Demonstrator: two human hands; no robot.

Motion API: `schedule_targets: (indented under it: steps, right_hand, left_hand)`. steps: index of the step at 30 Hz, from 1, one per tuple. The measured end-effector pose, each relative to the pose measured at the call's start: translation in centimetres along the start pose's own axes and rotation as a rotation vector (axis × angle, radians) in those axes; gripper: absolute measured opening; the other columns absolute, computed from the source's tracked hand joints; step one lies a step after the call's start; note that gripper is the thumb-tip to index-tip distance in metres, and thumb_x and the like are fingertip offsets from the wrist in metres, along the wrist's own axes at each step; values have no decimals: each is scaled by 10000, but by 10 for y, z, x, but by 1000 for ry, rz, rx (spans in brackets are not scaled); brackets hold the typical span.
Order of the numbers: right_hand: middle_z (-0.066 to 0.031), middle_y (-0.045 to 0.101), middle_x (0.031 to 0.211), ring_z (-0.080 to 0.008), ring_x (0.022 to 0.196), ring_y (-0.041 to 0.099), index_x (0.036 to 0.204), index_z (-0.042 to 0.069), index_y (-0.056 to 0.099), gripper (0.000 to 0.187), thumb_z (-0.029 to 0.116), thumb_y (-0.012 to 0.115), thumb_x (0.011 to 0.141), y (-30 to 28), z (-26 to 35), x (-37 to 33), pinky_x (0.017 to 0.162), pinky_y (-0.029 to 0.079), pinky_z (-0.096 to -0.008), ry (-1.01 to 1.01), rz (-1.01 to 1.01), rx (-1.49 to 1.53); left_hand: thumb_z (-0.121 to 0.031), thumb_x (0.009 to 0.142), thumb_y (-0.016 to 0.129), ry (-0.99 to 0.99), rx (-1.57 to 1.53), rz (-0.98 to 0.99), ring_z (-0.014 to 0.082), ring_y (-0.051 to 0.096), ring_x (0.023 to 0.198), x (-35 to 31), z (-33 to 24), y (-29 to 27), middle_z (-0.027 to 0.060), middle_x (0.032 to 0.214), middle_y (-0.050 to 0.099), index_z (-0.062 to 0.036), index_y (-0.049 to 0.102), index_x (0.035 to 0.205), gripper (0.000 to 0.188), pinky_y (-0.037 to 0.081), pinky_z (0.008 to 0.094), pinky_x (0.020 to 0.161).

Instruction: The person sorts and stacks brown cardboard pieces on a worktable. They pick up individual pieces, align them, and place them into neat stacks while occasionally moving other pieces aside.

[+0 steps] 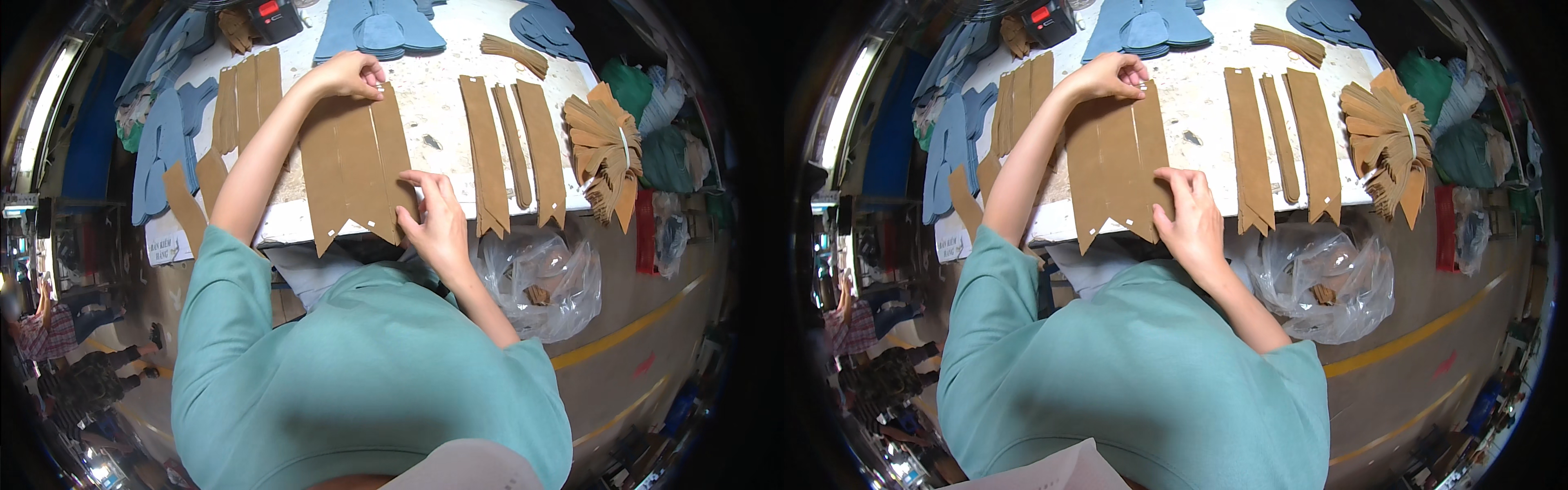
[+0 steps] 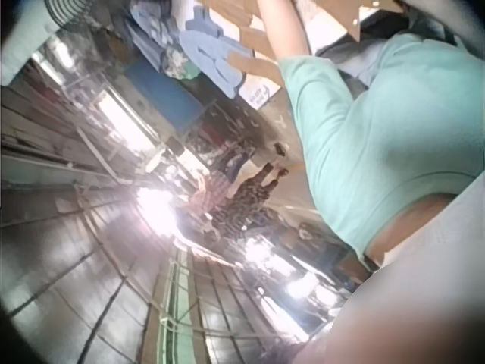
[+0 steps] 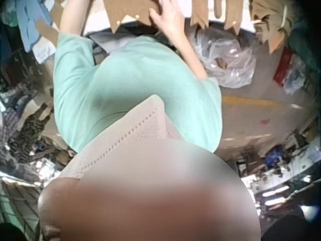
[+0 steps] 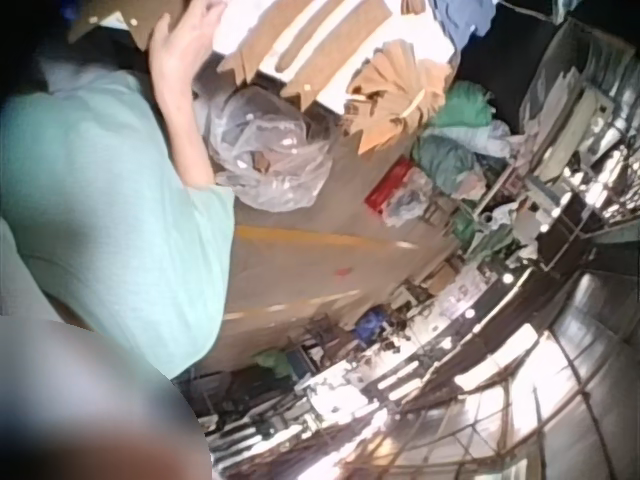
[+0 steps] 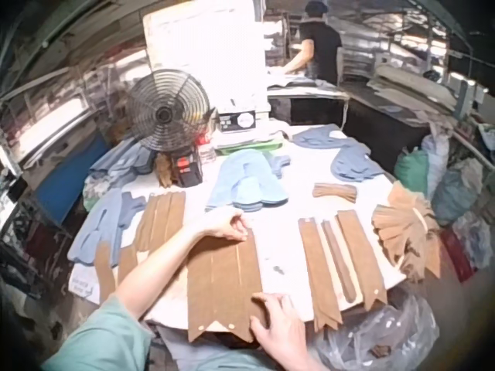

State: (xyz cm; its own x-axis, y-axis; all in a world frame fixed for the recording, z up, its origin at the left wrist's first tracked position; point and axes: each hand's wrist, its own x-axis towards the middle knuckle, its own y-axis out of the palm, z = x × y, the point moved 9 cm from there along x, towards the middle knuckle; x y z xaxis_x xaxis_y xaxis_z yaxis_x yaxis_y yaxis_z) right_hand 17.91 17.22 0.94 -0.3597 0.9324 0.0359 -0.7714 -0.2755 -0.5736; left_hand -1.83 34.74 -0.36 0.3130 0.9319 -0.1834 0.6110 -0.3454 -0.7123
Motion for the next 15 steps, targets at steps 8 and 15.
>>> schedule_targets:
  steps: [8,15]
  right_hand:
    - [-62,570,740,-206,649,603,1091,78,588,305,94,689,804,-22,-6,-2,625,497,-335,-2,-40,90]
    - [1,653,849,-12,641,511,938,6,688,77,-1,647,873,-106,-61,-19,557,412,-170,150,-386,318]
  left_hand:
    - [-182,818,785,14,-297,94,44,557,734,12,-13,5,-35,795,639,-54,659,913,204,451,213,683]
    - [-221,828,776,201,-179,-130,60,610,793,81,-77,13,-5,852,687,-45,708,976,240,484,219,720]
